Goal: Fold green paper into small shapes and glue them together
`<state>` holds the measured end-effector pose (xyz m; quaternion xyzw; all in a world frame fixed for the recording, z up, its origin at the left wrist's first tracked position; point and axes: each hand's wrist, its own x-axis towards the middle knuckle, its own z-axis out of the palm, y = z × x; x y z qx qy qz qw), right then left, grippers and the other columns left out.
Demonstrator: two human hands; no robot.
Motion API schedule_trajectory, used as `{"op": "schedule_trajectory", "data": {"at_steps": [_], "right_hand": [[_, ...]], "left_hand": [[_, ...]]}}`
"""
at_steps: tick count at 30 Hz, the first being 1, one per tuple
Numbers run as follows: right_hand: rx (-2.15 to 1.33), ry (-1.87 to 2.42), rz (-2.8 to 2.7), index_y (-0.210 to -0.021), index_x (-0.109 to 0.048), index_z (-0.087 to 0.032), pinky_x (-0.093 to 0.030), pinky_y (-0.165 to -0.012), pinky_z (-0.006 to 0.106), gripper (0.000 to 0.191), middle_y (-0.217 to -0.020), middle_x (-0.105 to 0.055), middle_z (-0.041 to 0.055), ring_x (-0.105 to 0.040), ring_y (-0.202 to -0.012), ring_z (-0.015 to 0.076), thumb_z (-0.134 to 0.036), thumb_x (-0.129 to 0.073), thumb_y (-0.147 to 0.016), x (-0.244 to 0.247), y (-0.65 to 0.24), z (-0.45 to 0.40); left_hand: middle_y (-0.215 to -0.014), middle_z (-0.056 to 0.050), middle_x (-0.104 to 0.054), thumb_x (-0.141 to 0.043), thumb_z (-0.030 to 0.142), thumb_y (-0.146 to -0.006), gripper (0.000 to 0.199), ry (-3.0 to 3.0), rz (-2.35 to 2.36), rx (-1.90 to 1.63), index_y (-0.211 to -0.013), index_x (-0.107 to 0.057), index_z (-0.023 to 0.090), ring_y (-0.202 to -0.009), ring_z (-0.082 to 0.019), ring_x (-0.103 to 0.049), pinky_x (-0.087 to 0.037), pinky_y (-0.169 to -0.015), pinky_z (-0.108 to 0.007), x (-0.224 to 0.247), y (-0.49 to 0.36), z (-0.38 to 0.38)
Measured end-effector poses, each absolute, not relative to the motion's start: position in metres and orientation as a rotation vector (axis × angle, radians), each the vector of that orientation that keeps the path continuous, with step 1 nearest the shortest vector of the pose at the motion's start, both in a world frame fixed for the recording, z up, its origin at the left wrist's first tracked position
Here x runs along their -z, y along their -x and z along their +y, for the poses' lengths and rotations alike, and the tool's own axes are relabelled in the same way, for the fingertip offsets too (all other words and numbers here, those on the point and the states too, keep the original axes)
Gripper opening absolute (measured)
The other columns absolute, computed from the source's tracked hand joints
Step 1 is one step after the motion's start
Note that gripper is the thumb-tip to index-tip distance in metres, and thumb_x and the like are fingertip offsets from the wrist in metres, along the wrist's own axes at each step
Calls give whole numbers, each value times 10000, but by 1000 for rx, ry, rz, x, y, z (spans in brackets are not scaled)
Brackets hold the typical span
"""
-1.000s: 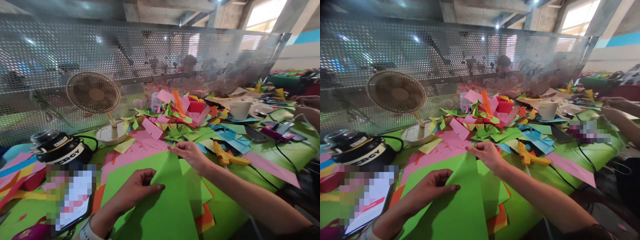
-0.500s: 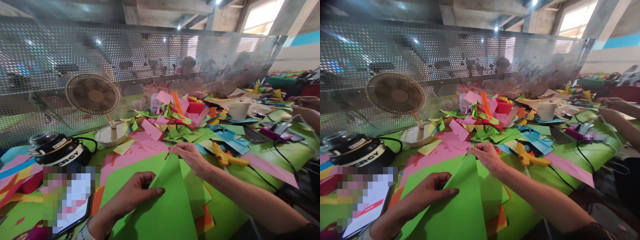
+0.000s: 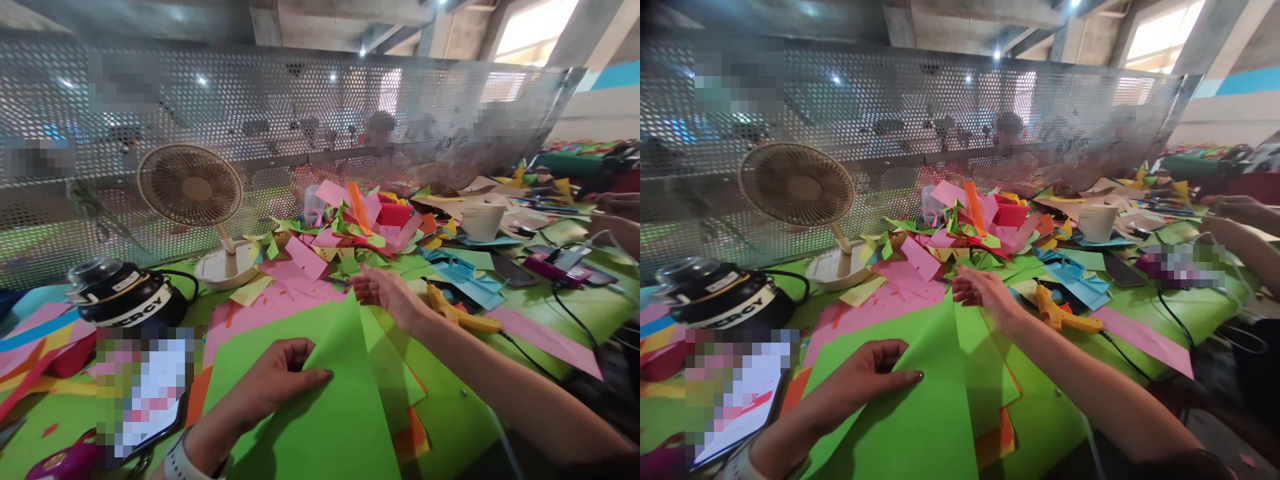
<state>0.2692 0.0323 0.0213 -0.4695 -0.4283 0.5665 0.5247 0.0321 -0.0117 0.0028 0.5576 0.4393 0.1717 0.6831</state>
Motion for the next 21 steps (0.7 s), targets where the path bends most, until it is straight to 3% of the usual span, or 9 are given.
{"op": "schedule_trajectory", "data": {"at_steps": [6, 9, 11, 16, 21], "right_hand": [[-1369, 1170, -1153, -640, -705, -146, -356, -527, 235, 354, -554, -591, -22, -460, -507, 79, -485, -791, -588, -17, -250, 19], [-1356, 1189, -1175, -640, -705, -146, -328, -515, 239, 360, -541, -577, -26, -430, -496, 74, -494, -784, -592, -15, -249, 19], [-1351, 1199, -1203, -634, -702, -146, -317, -512, 244, 358, -524, -564, -28, -424, -492, 77, -495, -777, -603, -13, -247, 19], [-1304, 1216, -1261, -589, -685, -152, -268, -491, 251, 335, -481, -527, -37, -395, -479, 80, -475, -771, -610, -12, -243, 14], [-1256, 1253, -1236, -568, -680, -149, -295, -481, 244, 319, -483, -542, -30, -410, -469, 77, -449, -782, -597, -17, -253, 19]], "left_hand": [[-757, -3, -646, -819, 451, -609, 447, -1222, 982, -373, -898, -643, 160, -622, -122, -557, -412, -578, -231, -9, -34, -12], [-643, 58, -528, -787, 488, -638, 451, -1203, 1033, -476, -921, -641, 168, -556, -84, -449, -325, -514, -202, -14, -41, -7], [-600, 67, -467, -727, 550, -683, 428, -1193, 973, -523, -809, -631, 153, -505, -67, -365, -255, -475, -202, -15, -50, -1], [-582, 47, -480, -675, 617, -700, 482, -1298, 926, -563, -723, -608, 140, -500, -74, -346, -234, -478, -218, -11, -69, 12], [-573, 45, -448, -620, 652, -723, 508, -1445, 977, -503, -676, -575, 148, -515, -86, -348, -249, -476, -221, -10, -63, 9]]}}
